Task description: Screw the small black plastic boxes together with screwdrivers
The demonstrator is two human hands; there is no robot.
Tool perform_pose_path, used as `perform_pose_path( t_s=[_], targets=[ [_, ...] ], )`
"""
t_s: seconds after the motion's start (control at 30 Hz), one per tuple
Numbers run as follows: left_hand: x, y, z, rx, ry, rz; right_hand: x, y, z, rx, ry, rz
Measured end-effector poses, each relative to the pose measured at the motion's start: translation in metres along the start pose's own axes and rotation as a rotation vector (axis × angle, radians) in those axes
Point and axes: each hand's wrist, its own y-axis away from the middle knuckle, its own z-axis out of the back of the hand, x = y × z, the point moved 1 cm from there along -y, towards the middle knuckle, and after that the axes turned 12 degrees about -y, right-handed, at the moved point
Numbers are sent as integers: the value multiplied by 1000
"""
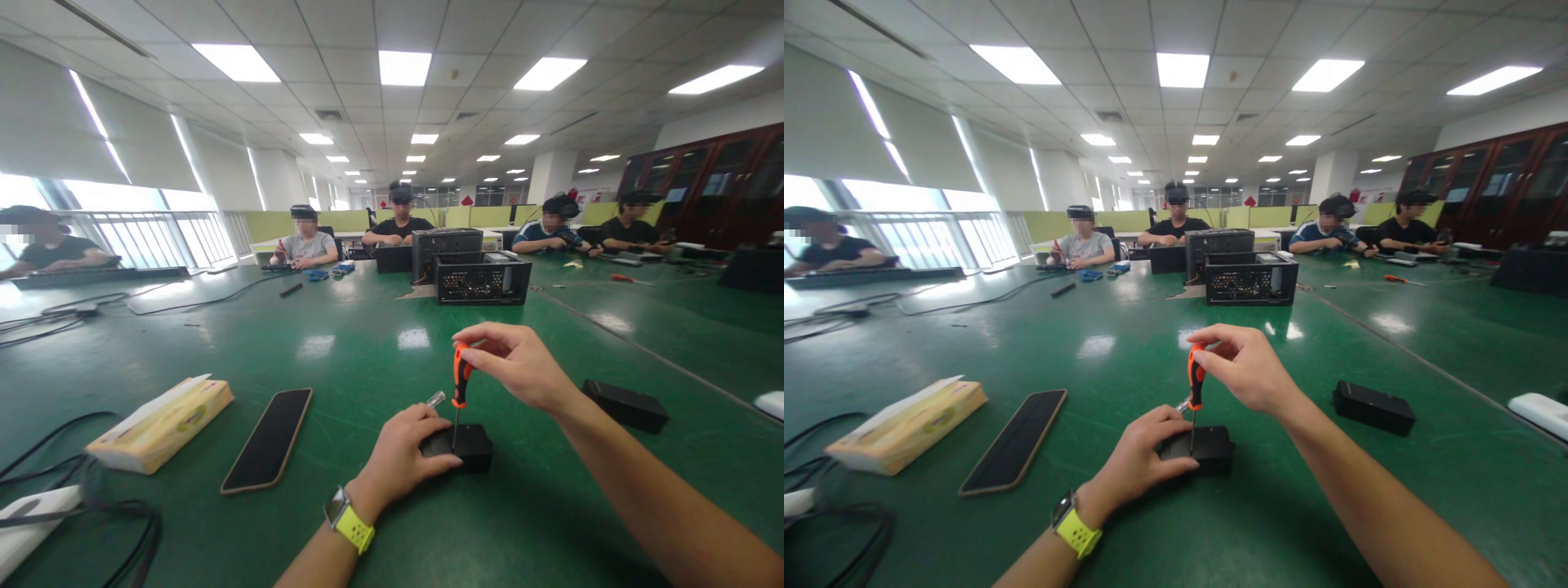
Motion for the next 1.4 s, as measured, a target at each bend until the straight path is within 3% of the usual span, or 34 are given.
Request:
perform_pose_path(
  t_s=[0.17, 0.33, 0.57, 0.77, 1.0, 1.2, 1.4],
  targets=[
    [1, 1, -1, -3, 0, 1, 4, 0, 1, 12, 35, -12],
    [1, 2, -2, -1, -4, -1, 1, 0, 1, -6, 97, 87],
    [1, 0, -1, 1, -4, 6, 4, 0, 2, -30, 19, 2],
    [0, 0, 0, -1, -8, -4, 4, 0, 2, -24, 103, 96],
    [1, 0, 0, -4, -8, -5, 2, -1, 3, -45, 25, 14],
    [1, -1, -1, 2, -18, -4, 4, -1, 2, -44, 133, 87],
    [2, 0, -1, 1, -9, -5, 3, -1, 1, -44, 50, 24]
  ],
)
